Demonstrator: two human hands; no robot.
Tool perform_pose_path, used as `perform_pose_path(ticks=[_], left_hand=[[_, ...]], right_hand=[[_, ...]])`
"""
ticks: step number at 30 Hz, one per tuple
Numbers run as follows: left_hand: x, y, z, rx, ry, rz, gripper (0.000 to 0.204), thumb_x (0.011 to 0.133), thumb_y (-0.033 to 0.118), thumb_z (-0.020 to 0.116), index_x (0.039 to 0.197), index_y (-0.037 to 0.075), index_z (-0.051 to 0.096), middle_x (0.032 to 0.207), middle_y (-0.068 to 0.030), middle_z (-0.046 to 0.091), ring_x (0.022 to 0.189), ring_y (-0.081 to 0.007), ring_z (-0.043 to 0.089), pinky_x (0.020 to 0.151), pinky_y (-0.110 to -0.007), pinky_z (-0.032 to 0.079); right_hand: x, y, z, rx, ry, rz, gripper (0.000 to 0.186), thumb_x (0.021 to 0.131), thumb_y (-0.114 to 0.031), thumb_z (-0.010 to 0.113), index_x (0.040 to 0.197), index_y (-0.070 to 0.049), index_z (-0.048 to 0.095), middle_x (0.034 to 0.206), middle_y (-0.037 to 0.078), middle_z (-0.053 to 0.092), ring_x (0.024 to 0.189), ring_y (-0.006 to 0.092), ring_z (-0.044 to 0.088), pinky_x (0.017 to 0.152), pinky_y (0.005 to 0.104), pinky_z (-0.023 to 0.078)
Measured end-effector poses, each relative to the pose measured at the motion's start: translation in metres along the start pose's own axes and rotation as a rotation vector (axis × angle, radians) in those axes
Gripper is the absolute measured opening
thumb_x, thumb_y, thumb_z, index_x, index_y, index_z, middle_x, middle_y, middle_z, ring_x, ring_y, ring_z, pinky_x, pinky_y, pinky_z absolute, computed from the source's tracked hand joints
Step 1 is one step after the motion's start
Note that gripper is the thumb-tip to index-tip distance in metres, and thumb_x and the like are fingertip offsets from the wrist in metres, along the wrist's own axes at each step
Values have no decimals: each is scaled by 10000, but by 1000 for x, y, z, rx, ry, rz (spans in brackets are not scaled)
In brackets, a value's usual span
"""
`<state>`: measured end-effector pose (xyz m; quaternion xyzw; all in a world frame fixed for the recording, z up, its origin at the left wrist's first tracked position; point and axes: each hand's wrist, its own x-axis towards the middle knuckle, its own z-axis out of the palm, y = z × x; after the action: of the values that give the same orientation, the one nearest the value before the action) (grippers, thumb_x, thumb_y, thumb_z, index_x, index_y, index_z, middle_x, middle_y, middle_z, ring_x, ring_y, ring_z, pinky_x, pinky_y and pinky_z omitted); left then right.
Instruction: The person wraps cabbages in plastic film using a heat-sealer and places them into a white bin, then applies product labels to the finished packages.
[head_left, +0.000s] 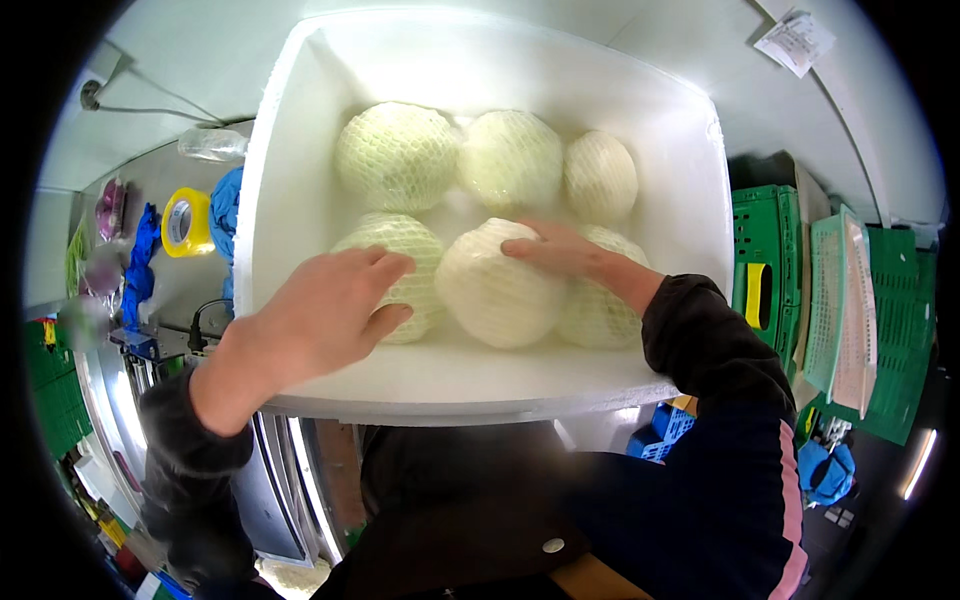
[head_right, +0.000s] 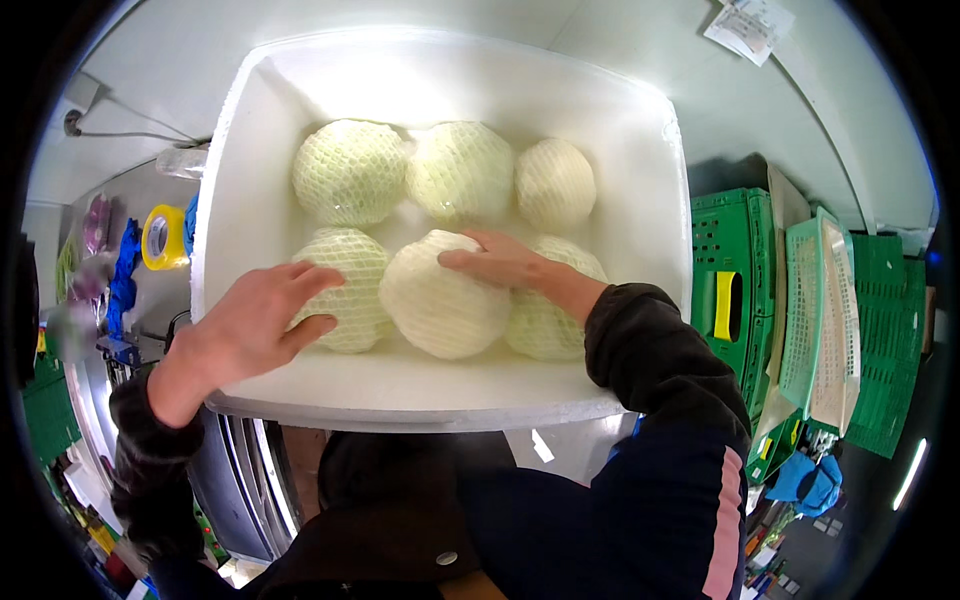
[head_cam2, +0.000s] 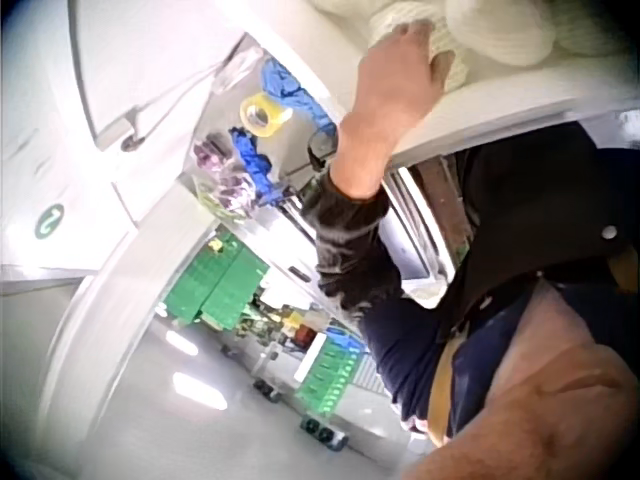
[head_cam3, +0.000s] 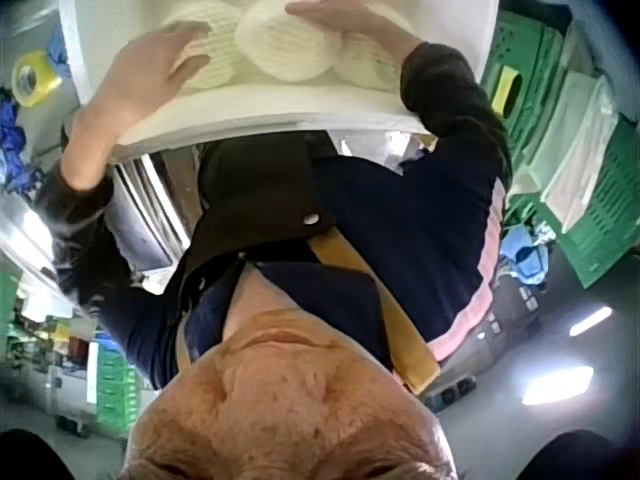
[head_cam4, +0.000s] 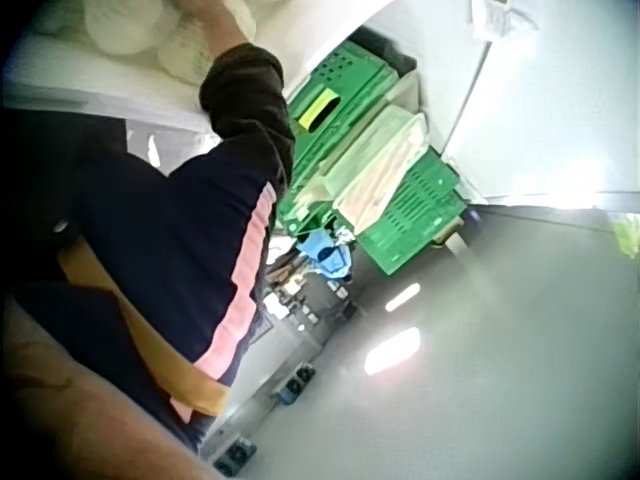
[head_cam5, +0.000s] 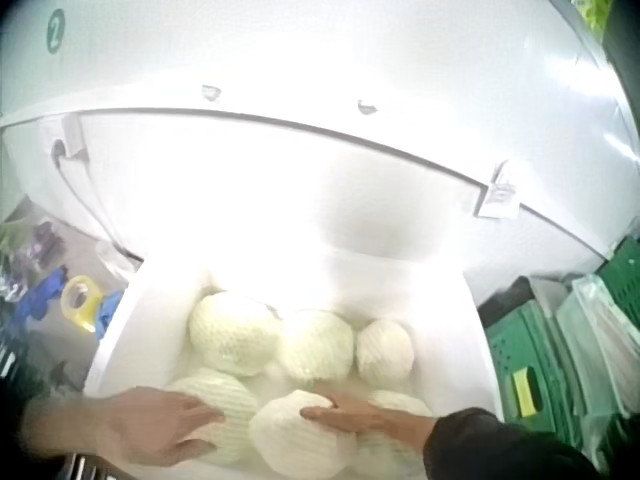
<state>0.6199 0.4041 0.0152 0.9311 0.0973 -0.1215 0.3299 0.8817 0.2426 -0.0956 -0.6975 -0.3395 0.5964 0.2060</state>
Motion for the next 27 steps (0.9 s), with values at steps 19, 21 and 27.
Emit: perform_pose_path(ticks=[19, 21, 27], left_hand=[[139, -34, 86, -340, -255, -193, 1034, 695, 473, 774, 1450, 9, 242, 1364, -228, 461, 1235, -331, 492, 1022, -388, 408], [135, -37, 82, -335, -324, -99, 1036, 677, 434, 796, 1457, 33, 244, 1360, -227, 464, 1246, -339, 479, 1042, -394, 389], [131, -60, 67, -265, -472, -34, 997, 629, 300, 839, 1444, 73, 312, 1345, -202, 492, 1269, -321, 458, 1061, -393, 367]], right_hand=[[-48, 61, -67, -581, 218, 143, 925, 654, -511, 777, 1360, -20, 434, 1268, 209, 551, 1184, 316, 533, 995, 394, 428], [-47, 67, -68, -678, 233, -19, 926, 631, -461, 804, 1361, -27, 434, 1261, 204, 555, 1176, 313, 537, 989, 397, 433], [-54, 10, -60, -926, 198, 101, 832, 673, -403, 804, 1350, -72, 452, 1295, 190, 525, 1217, 308, 495, 999, 409, 417]])
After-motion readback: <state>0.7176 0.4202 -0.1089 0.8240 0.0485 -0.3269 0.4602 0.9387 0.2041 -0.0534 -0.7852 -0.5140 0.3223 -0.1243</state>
